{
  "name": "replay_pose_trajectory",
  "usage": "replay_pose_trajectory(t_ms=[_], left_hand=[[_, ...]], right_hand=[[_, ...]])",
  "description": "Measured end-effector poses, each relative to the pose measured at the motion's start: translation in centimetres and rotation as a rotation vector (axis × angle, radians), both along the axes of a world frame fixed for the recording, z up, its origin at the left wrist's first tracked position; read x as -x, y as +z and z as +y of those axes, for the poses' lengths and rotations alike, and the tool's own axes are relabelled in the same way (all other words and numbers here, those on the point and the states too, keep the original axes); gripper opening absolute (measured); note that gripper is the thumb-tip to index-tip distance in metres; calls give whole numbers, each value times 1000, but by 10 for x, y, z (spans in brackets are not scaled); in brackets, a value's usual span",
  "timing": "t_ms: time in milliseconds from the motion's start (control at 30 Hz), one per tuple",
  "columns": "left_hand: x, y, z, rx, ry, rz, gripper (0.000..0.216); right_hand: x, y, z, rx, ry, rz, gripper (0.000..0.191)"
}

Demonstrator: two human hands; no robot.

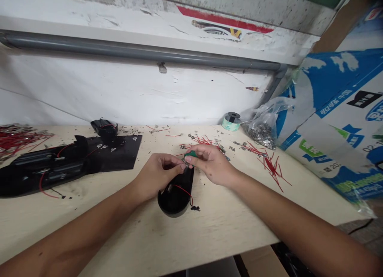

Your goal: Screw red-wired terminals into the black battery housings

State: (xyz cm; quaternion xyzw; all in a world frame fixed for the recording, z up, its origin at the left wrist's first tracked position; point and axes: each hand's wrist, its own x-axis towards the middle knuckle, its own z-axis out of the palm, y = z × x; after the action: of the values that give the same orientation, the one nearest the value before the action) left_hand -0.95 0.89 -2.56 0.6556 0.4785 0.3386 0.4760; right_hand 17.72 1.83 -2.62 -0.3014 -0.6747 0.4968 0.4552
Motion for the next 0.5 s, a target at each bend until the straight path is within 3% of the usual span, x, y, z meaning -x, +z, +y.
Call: replay_pose_trajectory(t_ms=[500], left_hand=[[-1,5,-3,23,12,4,20]], right_hand=[[-5,-5,3,-45,11,-103,17]])
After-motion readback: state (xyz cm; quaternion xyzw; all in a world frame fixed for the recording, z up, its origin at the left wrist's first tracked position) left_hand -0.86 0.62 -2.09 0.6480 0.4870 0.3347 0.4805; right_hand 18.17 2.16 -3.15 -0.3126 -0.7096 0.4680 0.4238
